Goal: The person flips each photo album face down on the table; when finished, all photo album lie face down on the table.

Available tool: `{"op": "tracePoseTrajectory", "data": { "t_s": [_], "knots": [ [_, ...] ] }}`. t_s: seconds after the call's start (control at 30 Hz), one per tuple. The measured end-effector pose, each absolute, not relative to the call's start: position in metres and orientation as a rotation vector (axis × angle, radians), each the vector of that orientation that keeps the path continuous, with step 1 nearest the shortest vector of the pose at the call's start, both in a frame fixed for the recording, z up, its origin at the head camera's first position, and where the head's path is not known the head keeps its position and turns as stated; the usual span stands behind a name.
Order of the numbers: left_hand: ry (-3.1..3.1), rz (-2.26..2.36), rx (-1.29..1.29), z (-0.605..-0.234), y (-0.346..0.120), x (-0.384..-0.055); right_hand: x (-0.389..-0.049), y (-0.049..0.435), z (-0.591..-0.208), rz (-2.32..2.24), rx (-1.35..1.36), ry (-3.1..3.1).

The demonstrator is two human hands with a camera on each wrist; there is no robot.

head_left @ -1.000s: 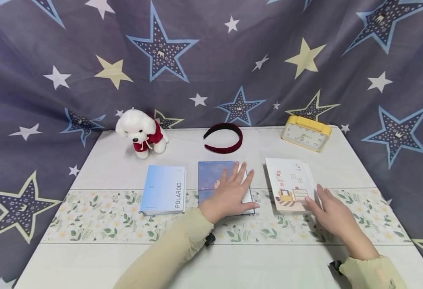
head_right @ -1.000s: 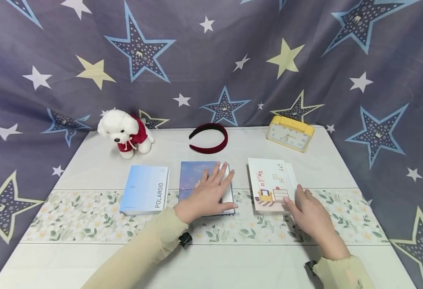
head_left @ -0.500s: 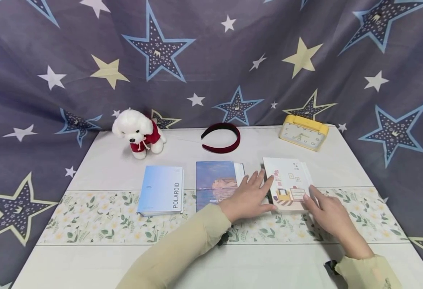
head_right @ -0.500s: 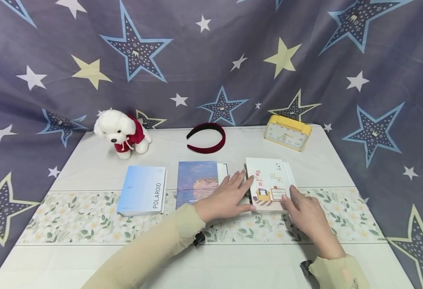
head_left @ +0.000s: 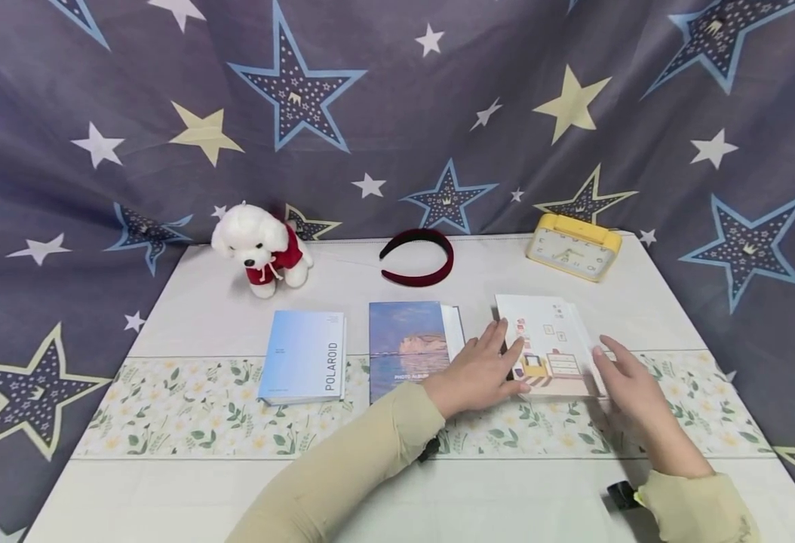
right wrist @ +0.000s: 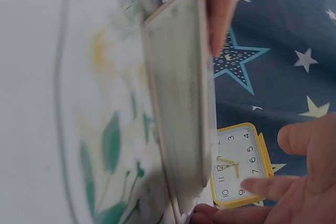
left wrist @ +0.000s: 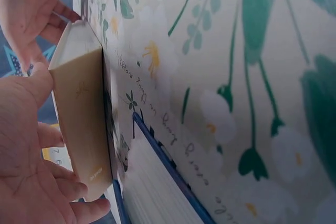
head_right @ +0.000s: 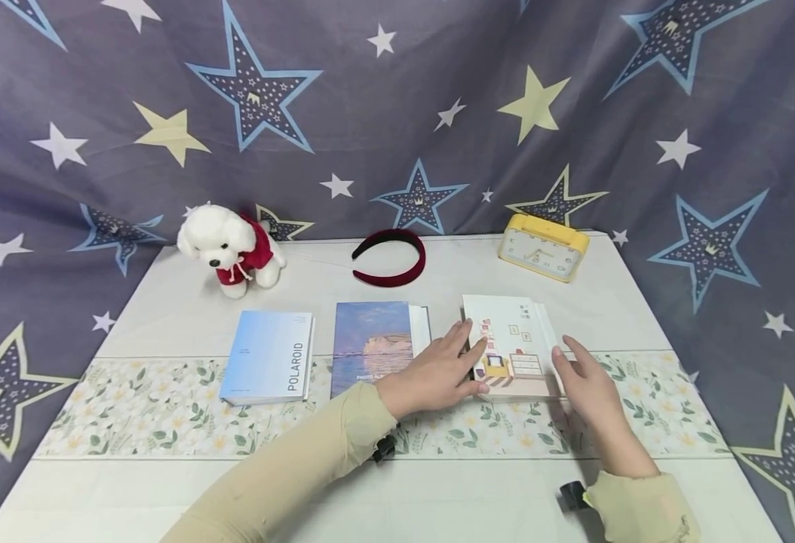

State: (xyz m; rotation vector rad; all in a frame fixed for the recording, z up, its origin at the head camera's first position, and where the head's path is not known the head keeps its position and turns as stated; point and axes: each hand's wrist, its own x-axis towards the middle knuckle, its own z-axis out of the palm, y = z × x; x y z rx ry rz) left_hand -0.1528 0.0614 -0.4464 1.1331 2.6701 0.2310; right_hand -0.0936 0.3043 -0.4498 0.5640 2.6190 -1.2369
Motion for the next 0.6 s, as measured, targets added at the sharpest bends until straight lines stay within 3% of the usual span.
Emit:
{"op": "tracePoseTrajectory", "data": {
  "t_s": [0.33,0.6],
  "knots": [
    [2.665,0.237,1.127,-0.447,0.058,-0.149,-0.116,0.358,-0.524,-1.555,0.71,2.45],
    [2.7,0.187,1.144,-0.447,0.056,-0.147,-0.114,0.356,-0.522,-1.702,0.704,2.388]
  ]
}}
